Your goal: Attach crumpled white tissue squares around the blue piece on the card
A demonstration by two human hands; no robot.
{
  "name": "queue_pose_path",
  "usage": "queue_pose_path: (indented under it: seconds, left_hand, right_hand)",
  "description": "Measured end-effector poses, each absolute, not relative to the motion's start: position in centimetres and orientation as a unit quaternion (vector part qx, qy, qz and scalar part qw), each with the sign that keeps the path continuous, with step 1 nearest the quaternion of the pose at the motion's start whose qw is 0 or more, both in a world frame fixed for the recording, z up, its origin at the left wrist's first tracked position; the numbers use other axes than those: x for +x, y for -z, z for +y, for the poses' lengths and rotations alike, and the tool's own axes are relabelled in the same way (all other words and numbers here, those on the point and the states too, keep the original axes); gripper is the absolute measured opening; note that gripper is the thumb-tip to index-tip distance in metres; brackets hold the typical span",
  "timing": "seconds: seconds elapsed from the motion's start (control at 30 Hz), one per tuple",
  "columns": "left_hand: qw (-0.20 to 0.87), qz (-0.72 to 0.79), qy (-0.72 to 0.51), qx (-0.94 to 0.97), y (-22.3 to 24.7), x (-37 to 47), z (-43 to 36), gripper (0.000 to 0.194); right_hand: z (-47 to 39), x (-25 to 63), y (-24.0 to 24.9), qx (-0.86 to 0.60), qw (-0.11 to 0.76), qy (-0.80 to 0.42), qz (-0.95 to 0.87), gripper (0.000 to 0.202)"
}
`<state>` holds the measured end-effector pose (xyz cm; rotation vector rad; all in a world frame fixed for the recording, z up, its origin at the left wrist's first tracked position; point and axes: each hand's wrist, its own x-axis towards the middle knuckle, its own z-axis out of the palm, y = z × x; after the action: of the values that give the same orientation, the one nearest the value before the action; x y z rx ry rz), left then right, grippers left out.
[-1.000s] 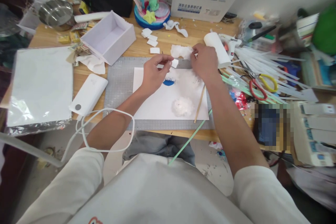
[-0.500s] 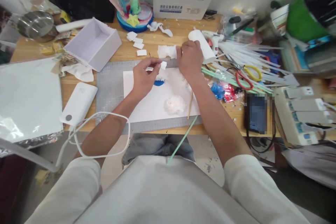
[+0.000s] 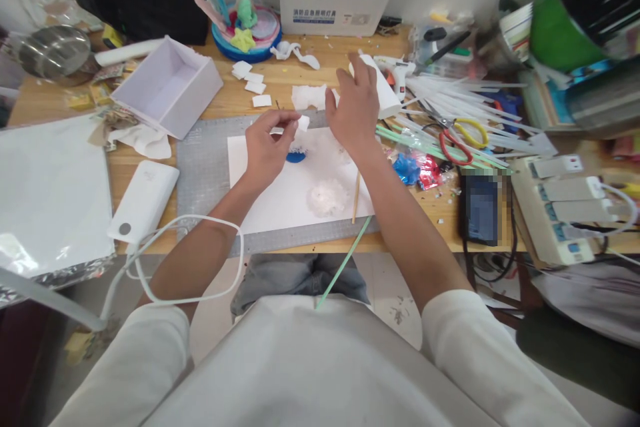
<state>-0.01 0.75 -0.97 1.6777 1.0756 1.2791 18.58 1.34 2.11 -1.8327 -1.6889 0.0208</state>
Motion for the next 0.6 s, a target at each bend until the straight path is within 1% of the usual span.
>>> queue_pose_path:
  seconds: [0.1, 0.27, 0.5, 0.6]
  left_hand:
    - [0.381, 0.425, -0.502, 0.650, 0.9, 0.0, 0.8, 0.013]
    - [0.387, 0.428, -0.502, 0.645, 0.8, 0.0, 0.8, 0.012]
    - [0.402, 0.409, -0.500, 0.649, 0.7, 0.0, 0.6, 0.014]
    - [0.402, 0.398, -0.503, 0.653, 0.6, -0.1, 0.5, 0.016]
  right_hand:
    - [0.5, 18.0, -2.6, -0.690, 0.339, 0.008, -0.640, 0.035]
    - [-1.6, 16.0, -3.3, -0.663, 0.344, 0.000, -0.664, 0.035]
    - [-3.2, 13.9, -2.2, -0.593, 0.447, -0.124, -0.658, 0.033]
    - [-3.3, 13.7, -1.8, -0.572, 0.481, -0.198, -0.634, 0.030]
